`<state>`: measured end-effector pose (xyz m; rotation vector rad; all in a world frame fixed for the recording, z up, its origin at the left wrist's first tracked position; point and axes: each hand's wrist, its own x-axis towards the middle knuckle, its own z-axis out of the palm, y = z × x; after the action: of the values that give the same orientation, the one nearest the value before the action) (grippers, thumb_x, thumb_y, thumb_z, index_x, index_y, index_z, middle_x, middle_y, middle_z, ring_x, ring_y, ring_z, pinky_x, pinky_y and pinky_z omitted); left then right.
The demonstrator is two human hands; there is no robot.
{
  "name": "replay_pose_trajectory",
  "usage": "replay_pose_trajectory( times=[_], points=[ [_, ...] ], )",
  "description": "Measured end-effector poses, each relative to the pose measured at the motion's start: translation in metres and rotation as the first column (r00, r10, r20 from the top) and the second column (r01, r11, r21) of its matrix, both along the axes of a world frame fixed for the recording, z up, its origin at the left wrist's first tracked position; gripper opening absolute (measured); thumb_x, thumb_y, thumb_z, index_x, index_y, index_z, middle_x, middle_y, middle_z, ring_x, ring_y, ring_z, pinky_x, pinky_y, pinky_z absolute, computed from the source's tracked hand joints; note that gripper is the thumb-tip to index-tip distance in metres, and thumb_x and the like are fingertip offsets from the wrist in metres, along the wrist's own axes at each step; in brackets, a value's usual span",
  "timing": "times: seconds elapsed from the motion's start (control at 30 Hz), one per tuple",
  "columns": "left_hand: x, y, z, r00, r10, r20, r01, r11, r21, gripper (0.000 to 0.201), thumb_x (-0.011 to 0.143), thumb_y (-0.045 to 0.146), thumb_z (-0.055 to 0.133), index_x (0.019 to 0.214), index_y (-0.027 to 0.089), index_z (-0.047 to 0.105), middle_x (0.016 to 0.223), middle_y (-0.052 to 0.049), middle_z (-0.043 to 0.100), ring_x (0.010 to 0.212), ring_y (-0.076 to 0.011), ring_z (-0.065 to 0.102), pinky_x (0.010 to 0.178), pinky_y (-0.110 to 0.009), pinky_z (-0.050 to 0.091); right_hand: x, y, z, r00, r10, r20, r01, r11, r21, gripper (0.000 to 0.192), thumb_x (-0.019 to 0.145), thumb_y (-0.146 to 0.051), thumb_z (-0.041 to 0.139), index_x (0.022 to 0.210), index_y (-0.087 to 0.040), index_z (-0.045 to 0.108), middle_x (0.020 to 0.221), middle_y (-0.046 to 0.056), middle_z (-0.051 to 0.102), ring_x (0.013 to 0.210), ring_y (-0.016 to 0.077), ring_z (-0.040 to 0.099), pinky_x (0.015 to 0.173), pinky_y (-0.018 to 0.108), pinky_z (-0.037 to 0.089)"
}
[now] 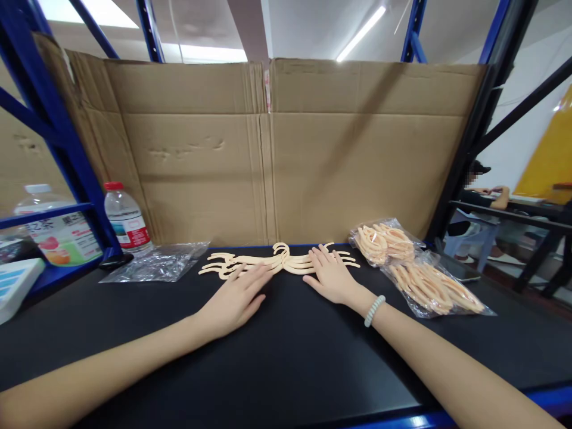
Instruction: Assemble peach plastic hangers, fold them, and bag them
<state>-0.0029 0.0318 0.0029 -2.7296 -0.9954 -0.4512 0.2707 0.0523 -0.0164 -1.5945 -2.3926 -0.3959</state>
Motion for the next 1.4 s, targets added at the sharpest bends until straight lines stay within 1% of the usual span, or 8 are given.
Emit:
replay_pose_trajectory(
  times=[0.07, 0.17, 0.33, 0.53, 0.87, 1.03, 1.2, 1.4],
  points=[
    [0.0, -0.015, -0.001, 0.994, -0.108, -0.008, 0.108, 0.994, -0.002, 0.038, 0.093, 0.02, 0.036, 0.127, 0.017, 0.052, 0.134, -0.009, 0.056, 0.128, -0.024, 0.046, 0.112, -0.048, 0.024, -0.005, -0.012, 0.0, 0.999, 0.034, 0.024, -0.036, 0.997, 0.072, 0.06, 0.094, -0.043, 0.039, 0.14, -0.004, 0.038, 0.143, 0.019, 0.039, 0.135, 0.033, 0.029, 0.109, 0.05, 0.028],
    [-0.005, -0.028, -0.003, 0.989, -0.142, 0.039, 0.143, 0.989, -0.036, 0.034, 0.092, 0.017, 0.039, 0.122, 0.019, 0.056, 0.124, -0.007, 0.062, 0.118, -0.0218, 0.055, 0.109, -0.046, 0.032, -0.012, -0.025, -0.001, 0.997, 0.079, 0.017, -0.081, 0.988, 0.132, 0.052, 0.091, -0.034, 0.044, 0.135, -0.006, 0.044, 0.137, 0.019, 0.047, 0.127, 0.032, 0.04, 0.105, 0.048, 0.035],
    [-0.009, -0.026, -0.004, 0.985, -0.094, 0.145, 0.115, 0.983, -0.145, 0.034, 0.087, 0.017, 0.048, 0.12, 0.019, 0.055, 0.123, -0.008, 0.062, 0.114, -0.0213, 0.056, 0.102, -0.041, 0.042, -0.011, -0.028, -0.002, 0.998, 0.061, -0.026, -0.055, 0.983, 0.176, 0.044, 0.089, -0.024, 0.045, 0.129, -0.005, 0.049, 0.128, 0.02, 0.052, 0.119, 0.0309, 0.047, 0.099, 0.047, 0.041],
    [-0.011, -0.028, -0.001, 0.975, -0.137, 0.175, 0.173, 0.961, -0.215, 0.036, 0.086, 0.017, 0.048, 0.122, 0.019, 0.054, 0.123, -0.007, 0.062, 0.116, -0.0206, 0.055, 0.102, -0.039, 0.042, 0.001, -0.019, 0.0, 0.995, 0.053, 0.086, -0.066, 0.985, 0.159, 0.037, 0.09, -0.021, 0.046, 0.123, -0.008, 0.055, 0.122, 0.018, 0.057, 0.115, 0.0327, 0.049, 0.096, 0.05, 0.042],
    [-0.014, -0.032, 0.001, 0.966, -0.142, 0.218, 0.198, 0.945, -0.26, 0.037, 0.085, 0.016, 0.05, 0.121, 0.019, 0.054, 0.12, -0.007, 0.063, 0.113, -0.0199, 0.056, 0.101, -0.037, 0.042, 0.025, -0.009, 0.003, 0.984, 0.168, -0.063, -0.165, 0.985, 0.059, 0.025, 0.089, -0.017, 0.049, 0.109, -0.017, 0.063, 0.109, 0.011, 0.064, 0.105, 0.0279, 0.056, 0.092, 0.046, 0.045],
    [-0.013, -0.036, 0.004, 0.947, -0.094, 0.308, 0.194, 0.93, -0.313, 0.032, 0.085, 0.017, 0.049, 0.116, 0.019, 0.057, 0.115, -0.007, 0.064, 0.107, -0.0201, 0.059, 0.096, -0.036, 0.045, 0.029, -0.007, 0.01, 0.958, 0.233, -0.165, -0.239, 0.971, -0.014, 0.019, 0.088, -0.019, 0.052, 0.102, -0.018, 0.065, 0.101, 0.009, 0.066, 0.098, 0.0249, 0.058, 0.089, 0.042, 0.045],
    [-0.011, -0.043, 0.008, 0.912, 0.012, 0.411, 0.182, 0.884, -0.43, 0.028, 0.085, 0.019, 0.05, 0.11, 0.022, 0.061, 0.111, -0.004, 0.067, 0.102, -0.0187, 0.061, 0.091, -0.032, 0.048, 0.024, -0.008, 0.013, 0.915, 0.223, -0.336, -0.265, 0.96, -0.086, 0.015, 0.088, -0.02, 0.048, 0.086, -0.018, 0.063, 0.089, 0.007, 0.065, 0.085, 0.0215, 0.06, 0.079, 0.036, 0.048],
    [-0.009, -0.041, 0.009, 0.856, 0.1, 0.507, 0.203, 0.838, -0.506, 0.025, 0.082, 0.018, 0.051, 0.103, 0.021, 0.064, 0.103, -0.004, 0.069, 0.094, -0.0185, 0.063, 0.084, -0.031, 0.049, 0.021, -0.01, 0.014, 0.889, 0.245, -0.386, -0.288, 0.956, -0.058, 0.011, 0.085, -0.022, 0.049, 0.081, -0.019, 0.059, 0.079, 0.004, 0.063, 0.07, 0.0181, 0.057, 0.065, 0.029, 0.044]
  ],
)
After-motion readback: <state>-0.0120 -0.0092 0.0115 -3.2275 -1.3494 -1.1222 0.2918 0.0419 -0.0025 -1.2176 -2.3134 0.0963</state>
